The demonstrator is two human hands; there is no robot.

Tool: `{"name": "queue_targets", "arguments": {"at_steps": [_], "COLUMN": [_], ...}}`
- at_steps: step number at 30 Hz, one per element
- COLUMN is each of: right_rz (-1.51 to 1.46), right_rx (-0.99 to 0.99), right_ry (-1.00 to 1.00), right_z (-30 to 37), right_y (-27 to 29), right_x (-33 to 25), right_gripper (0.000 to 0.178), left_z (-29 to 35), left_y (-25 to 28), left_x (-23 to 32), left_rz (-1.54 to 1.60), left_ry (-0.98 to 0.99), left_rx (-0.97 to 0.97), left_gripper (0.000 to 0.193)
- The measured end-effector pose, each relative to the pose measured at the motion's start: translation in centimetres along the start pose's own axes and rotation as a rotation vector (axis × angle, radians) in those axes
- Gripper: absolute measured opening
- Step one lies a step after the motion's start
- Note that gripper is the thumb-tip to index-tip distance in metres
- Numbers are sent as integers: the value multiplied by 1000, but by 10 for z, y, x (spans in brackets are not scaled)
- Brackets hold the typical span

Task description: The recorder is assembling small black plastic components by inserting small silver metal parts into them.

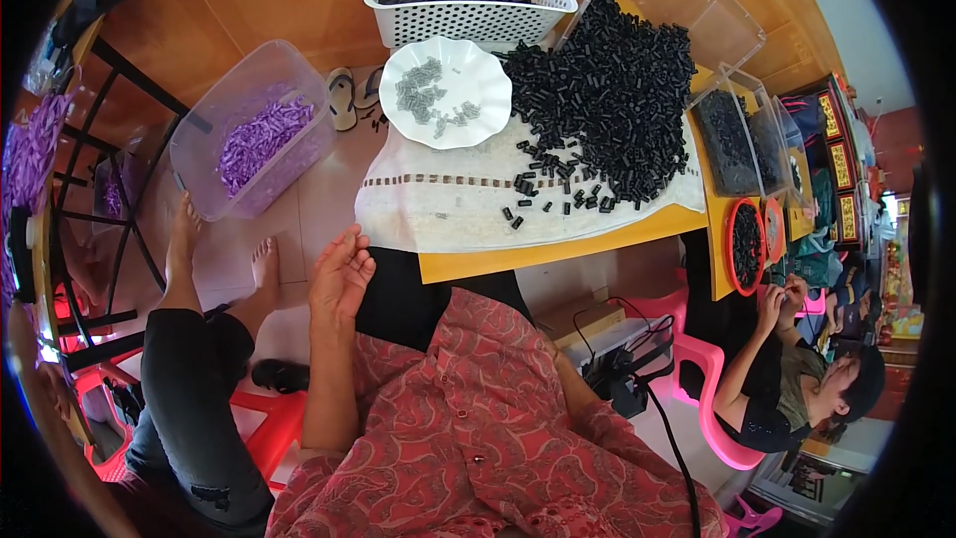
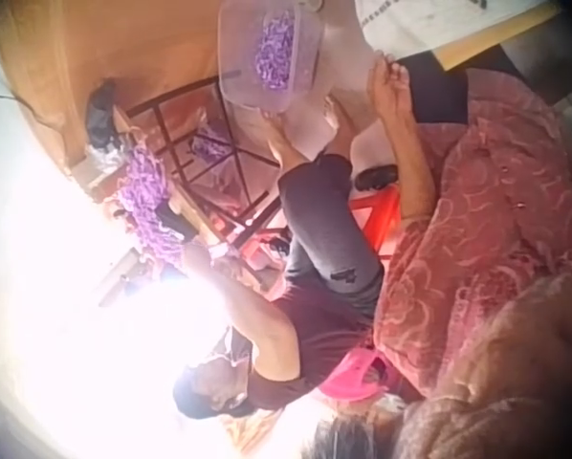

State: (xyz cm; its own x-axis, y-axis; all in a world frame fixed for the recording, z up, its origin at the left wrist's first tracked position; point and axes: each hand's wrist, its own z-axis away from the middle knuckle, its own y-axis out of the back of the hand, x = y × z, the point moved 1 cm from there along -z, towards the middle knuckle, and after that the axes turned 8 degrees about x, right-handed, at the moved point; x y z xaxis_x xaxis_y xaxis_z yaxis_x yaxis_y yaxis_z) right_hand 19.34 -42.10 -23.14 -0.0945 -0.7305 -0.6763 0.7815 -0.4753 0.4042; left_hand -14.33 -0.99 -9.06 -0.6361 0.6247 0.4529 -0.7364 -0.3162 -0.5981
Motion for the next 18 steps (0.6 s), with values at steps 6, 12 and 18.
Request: {"name": "queue_targets", "arguments": {"at_steps": [6, 12, 18], "right_rz": [-31, -58, -109], "right_rx": [-57, -114, -135], "right_ry": [-17, -38, -70], "right_z": [-5, -11, -12], "right_y": [-10, -17, -18], "right_x": [-3, -6, -2], "right_gripper": [32, 33, 33], "left_z": [-1, 0, 0], "left_y": [-1, 1, 0], "left_x": [-3, 1, -3], "left_rz": [2, -4, -52], "left_ry": [12, -34, -49], "left_rx": [9, 7, -9], "left_gripper": [20, 19, 20]}}
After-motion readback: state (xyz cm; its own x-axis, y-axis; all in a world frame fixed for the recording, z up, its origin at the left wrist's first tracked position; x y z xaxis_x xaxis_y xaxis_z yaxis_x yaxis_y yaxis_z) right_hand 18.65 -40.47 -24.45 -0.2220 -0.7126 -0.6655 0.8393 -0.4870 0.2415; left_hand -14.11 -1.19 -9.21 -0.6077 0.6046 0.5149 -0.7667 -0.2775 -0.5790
